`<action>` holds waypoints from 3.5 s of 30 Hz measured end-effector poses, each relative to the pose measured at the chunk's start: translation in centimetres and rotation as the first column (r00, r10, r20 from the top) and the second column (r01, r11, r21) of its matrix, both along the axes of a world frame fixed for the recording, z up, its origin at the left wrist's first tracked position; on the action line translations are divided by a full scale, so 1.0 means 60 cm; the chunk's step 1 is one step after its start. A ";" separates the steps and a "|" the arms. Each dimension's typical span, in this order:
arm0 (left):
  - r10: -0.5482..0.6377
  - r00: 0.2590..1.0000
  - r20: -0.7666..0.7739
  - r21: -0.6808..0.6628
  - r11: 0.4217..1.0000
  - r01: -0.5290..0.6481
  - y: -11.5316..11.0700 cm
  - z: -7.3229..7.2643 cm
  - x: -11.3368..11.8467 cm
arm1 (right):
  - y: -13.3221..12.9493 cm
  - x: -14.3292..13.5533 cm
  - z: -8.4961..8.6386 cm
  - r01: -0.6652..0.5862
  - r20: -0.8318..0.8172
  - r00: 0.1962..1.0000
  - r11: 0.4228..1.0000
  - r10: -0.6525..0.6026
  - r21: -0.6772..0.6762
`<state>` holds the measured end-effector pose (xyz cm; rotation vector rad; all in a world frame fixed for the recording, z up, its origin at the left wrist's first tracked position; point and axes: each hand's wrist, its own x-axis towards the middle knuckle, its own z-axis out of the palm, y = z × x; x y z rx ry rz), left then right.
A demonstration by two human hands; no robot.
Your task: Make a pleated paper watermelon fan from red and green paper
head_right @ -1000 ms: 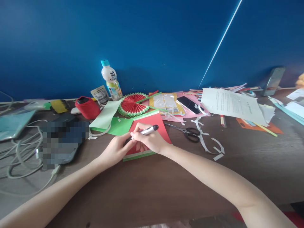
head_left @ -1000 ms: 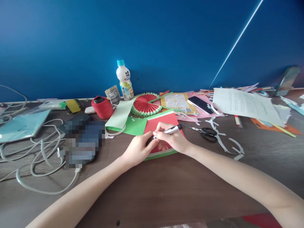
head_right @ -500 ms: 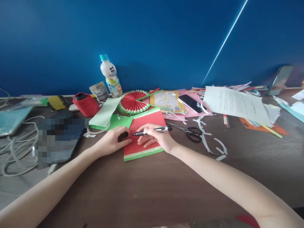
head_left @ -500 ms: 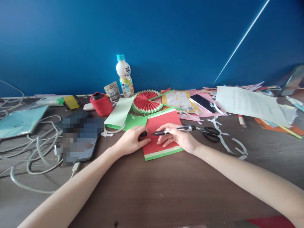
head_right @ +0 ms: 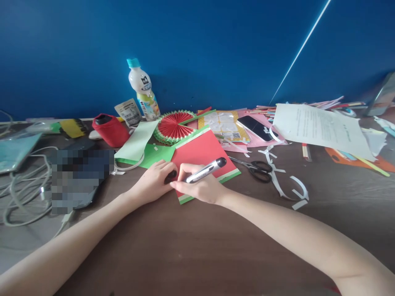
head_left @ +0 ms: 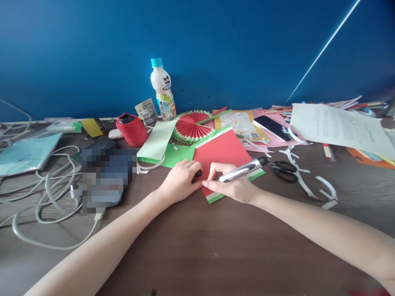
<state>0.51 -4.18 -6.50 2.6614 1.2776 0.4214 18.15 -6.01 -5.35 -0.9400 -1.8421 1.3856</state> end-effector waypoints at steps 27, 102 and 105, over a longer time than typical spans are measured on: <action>0.042 0.999 0.019 -0.052 0.998 -0.041 0.000 -0.005 0.007 | 0.008 0.000 -0.026 0.010 0.175 0.983 0.977 -0.048 0.211; 0.068 0.997 0.025 -0.033 0.997 -0.068 -0.002 -0.003 0.003 | 0.010 0.008 -0.019 0.074 -0.026 0.997 0.997 -0.074 0.024; 0.056 0.998 0.013 -0.066 0.996 -0.055 -0.001 -0.001 -0.001 | 0.013 0.014 -0.017 0.038 -0.046 0.998 0.999 -0.039 -0.025</action>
